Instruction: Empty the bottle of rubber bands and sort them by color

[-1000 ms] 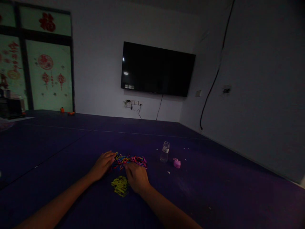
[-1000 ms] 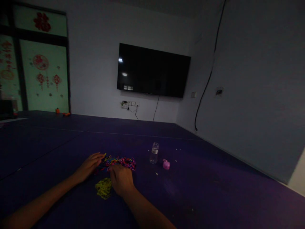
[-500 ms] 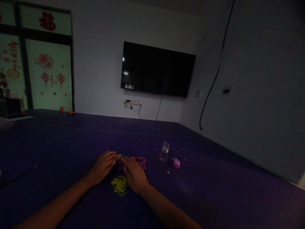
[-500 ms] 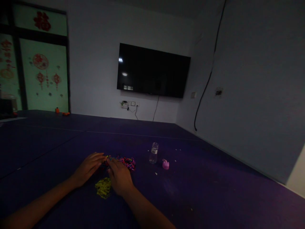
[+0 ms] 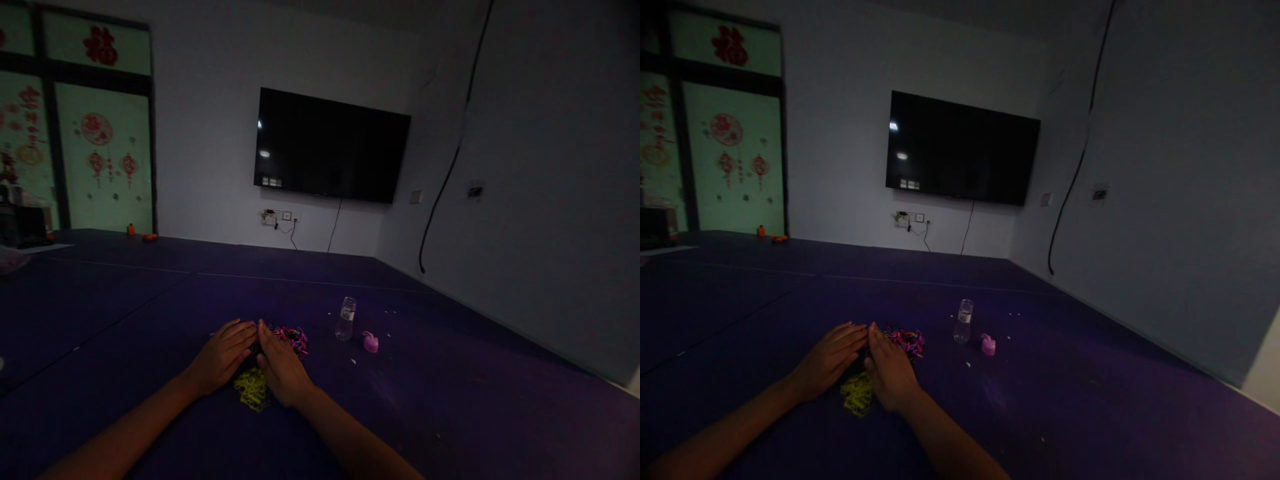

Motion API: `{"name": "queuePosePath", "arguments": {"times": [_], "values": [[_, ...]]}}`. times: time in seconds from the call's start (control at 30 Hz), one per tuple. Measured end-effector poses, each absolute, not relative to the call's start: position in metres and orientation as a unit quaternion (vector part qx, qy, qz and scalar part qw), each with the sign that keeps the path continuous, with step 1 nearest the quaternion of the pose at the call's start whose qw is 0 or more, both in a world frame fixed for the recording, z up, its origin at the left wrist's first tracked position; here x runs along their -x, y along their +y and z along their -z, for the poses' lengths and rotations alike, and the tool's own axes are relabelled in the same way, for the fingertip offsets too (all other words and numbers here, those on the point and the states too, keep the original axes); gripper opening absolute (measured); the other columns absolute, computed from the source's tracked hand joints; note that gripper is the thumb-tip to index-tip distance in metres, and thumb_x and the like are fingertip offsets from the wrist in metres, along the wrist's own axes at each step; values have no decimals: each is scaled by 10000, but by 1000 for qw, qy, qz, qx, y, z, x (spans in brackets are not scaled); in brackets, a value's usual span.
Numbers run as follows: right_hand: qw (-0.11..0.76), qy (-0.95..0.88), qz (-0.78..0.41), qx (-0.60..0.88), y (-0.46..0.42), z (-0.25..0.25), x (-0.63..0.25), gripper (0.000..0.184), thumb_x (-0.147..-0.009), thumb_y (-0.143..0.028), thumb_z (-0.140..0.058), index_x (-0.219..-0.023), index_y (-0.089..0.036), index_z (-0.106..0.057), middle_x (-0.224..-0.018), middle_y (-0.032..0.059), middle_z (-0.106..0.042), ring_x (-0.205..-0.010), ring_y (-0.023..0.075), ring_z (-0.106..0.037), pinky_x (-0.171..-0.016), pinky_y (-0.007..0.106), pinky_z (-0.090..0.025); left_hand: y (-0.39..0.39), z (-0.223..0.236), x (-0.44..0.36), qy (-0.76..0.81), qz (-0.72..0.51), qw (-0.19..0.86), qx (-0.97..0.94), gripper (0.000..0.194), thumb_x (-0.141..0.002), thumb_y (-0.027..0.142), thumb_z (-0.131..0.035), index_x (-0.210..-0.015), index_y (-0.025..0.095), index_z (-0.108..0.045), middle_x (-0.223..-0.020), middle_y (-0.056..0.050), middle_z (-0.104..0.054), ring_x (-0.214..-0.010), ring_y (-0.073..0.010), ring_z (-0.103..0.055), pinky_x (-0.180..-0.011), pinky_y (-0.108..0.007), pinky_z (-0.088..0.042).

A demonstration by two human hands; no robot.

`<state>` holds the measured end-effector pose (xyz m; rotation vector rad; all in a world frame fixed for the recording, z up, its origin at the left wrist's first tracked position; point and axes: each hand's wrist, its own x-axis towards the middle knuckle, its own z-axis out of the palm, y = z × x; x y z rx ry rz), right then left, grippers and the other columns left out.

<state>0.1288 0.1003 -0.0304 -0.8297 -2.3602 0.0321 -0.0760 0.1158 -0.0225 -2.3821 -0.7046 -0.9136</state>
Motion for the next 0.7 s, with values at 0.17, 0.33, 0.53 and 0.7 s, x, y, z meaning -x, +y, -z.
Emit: {"name": "queuePosePath", "arguments": {"times": [0.17, 0.33, 0.53, 0.7], "values": [[333, -888, -31, 315, 103, 32, -129, 569, -954, -254, -299, -1464, -176, -61, -1478, 114, -262, -1348, 190, -263, -1066, 418, -319, 114, 23, 77, -267, 353, 238, 864, 373, -916, 235, -393, -1275, 197, -488, -1227, -73, -601, -1181, -176, -506, -995, -402, -423], [354, -878, -27, 322, 102, 31, -129, 529, -956, -283, -288, -1450, -141, -166, -1451, 132, -317, -1336, 197, -291, -1059, 411, -329, 112, 23, 79, -281, 363, 228, 859, 351, -913, 248, -395, -1229, 191, -537, -1203, -70, -617, -1148, -186, -526, -969, -388, -438], [412, -854, 0, 318, 92, 25, -132, 395, -949, -267, -279, -1226, -156, -537, -1187, 114, -610, -1103, 192, -560, -926, 354, -444, 123, 25, 84, -380, 378, 164, 828, 340, -915, 320, -362, -1031, 212, -663, -1014, -58, -694, -977, -202, -605, -857, -390, -485], [356, -898, 74, 248, 85, 23, -132, 392, -930, -246, -249, -926, -170, -634, -852, 85, -684, -779, 170, -633, -725, 301, -472, 136, 27, 90, -464, 351, 87, 809, 357, -909, 351, -363, -1004, 210, -677, -993, -50, -699, -940, -184, -612, -844, -349, -490]]}}
